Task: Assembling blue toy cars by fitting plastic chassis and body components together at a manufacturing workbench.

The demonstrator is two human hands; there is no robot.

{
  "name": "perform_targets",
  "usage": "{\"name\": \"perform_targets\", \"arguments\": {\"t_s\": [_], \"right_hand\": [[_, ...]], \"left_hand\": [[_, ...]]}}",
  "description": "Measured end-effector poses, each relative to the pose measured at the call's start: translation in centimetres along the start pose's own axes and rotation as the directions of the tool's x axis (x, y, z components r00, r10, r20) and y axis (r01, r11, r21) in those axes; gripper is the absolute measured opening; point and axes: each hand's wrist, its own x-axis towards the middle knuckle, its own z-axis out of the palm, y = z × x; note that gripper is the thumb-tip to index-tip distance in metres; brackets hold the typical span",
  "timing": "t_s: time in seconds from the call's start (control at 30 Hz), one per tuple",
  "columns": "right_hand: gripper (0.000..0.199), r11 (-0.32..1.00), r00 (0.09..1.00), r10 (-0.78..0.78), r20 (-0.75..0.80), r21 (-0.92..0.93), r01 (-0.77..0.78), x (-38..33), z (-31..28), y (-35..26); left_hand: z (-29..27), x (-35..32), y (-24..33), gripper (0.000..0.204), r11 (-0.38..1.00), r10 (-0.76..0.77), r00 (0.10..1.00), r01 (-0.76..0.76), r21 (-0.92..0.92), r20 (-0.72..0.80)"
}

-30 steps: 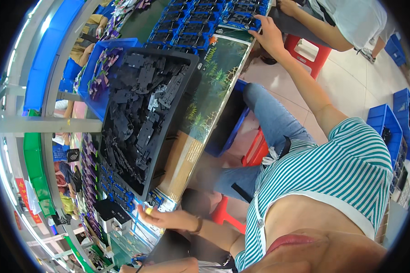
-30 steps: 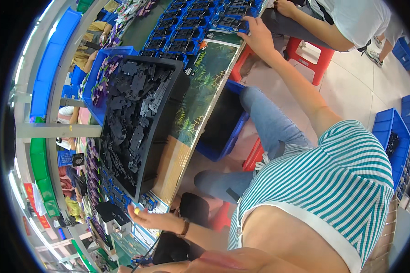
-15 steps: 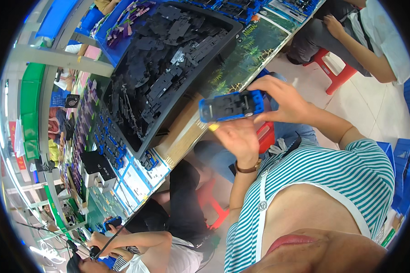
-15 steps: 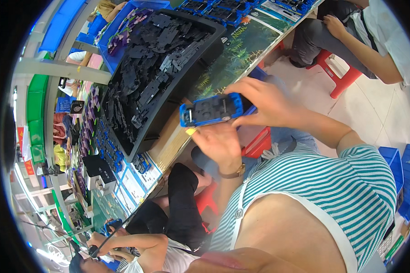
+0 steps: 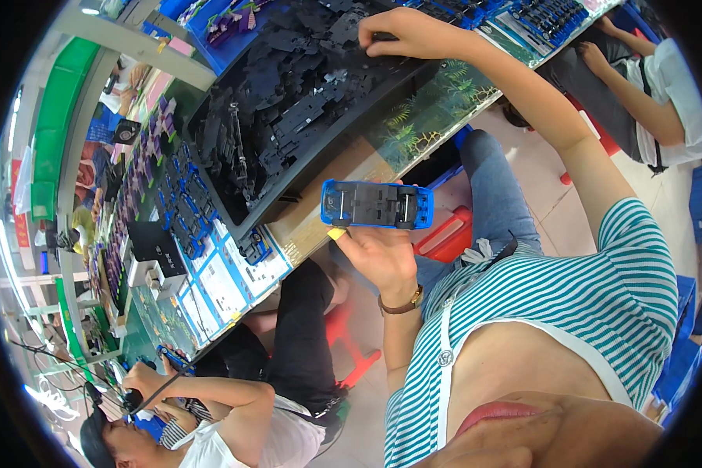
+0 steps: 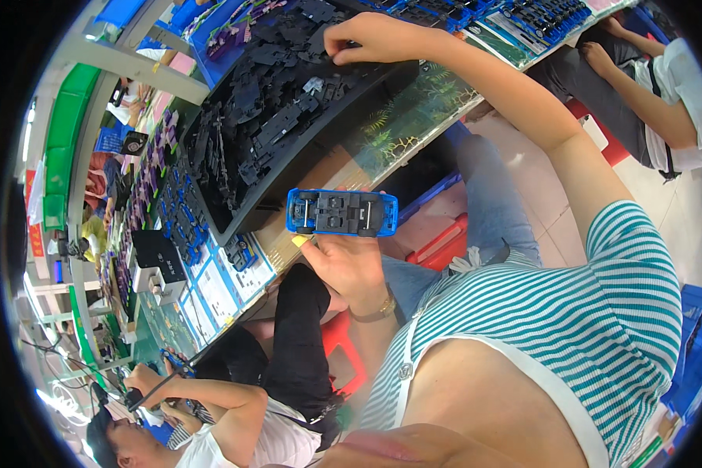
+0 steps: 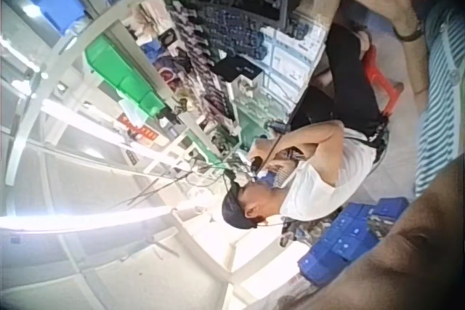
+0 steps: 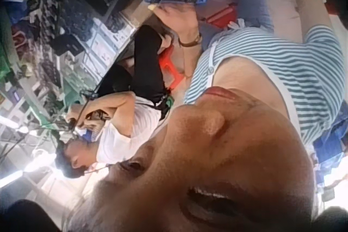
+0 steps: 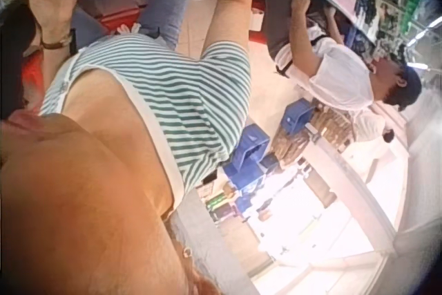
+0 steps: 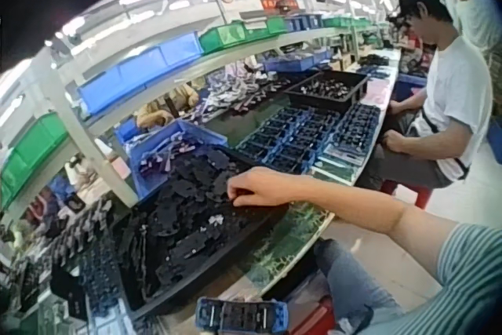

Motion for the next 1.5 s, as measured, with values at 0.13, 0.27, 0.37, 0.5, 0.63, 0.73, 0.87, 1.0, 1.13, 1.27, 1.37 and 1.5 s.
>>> {"name": "perform_targets", "arguments": {"t_s": [0.13, 0.27, 0.37, 0.5, 0.63, 0.73, 0.87, 1.0, 1.13, 1.27, 1.37, 1.5], "right_hand": [[0.018, 0.968, 0.968, 0.200, -0.150, 0.180, -0.172, 0.4, 0.6, -2.4], [0.038, 0.961, 0.962, 0.121, -0.244, 0.272, -0.052, 1.2, -0.1, -5.0], [0.052, 0.986, 0.979, 0.135, -0.155, 0.120, -0.117, 1.3, -1.7, -7.0], [0.062, 0.991, 0.992, 0.119, -0.030, 0.062, -0.117, -0.3, -1.9, -8.4], [0.047, 0.994, 0.959, 0.042, -0.281, 0.105, -0.013, -2.4, -0.7, -12.1], [0.057, 0.973, 0.947, 0.115, -0.300, 0.227, -0.046, -3.8, 0.3, -15.8], [0.053, 0.956, 0.974, 0.167, -0.155, 0.266, -0.122, -4.4, 0.8, -18.1], [0.053, 0.974, 0.957, 0.152, -0.248, 0.204, -0.101, -4.4, 2.7, -19.2], [0.053, 0.952, 0.956, 0.231, -0.181, 0.242, -0.184, -4.5, 3.5, -20.1], [0.055, 0.936, 0.945, 0.293, -0.144, 0.243, -0.253, -4.6, 4.0, -20.7], [0.058, 0.953, 0.942, 0.280, -0.185, 0.171, -0.250, -4.9, 4.5, -21.0], [0.063, 0.950, 0.946, 0.285, -0.156, 0.180, -0.257, -5.2, 4.5, -20.6]], "left_hand": [[0.3, 0.5, 0.4, 0.058, 0.995, 0.033, 0.999, -0.037, -0.090, -0.041], [1.3, 0.8, 0.8, 0.059, 0.996, 0.087, 0.990, -0.089, -0.007, -0.115], [1.4, 1.1, 1.0, 0.060, 0.994, 0.086, 0.996, -0.087, -0.068, -0.023], [1.7, 1.2, 1.0, 0.062, 0.991, 0.110, 0.987, -0.118, -0.062, -0.116], [0.5, 1.2, 0.8, 0.063, 0.990, 0.141, 0.989, -0.140, 0.018, -0.044], [1.2, 1.6, 0.1, 0.061, 0.976, 0.199, 0.972, -0.186, 0.109, -0.125], [1.1, 1.3, -0.6, 0.056, 0.966, 0.242, 0.967, -0.234, 0.107, -0.076], [0.9, 0.9, -1.0, 0.056, 0.959, 0.274, 0.952, -0.260, 0.113, -0.134], [1.1, 0.5, -1.3, 0.056, 0.959, 0.267, 0.958, -0.253, 0.130, -0.106], [0.9, 0.2, -1.4, 0.052, 0.948, 0.295, 0.953, -0.282, 0.149, -0.068], [0.9, 0.6, -1.2, 0.045, 0.956, 0.249, 0.966, -0.233, 0.177, -0.072], [1.4, 1.0, -1.0, 0.038, 0.967, 0.187, 0.974, -0.159, 0.201, -0.125]]}}
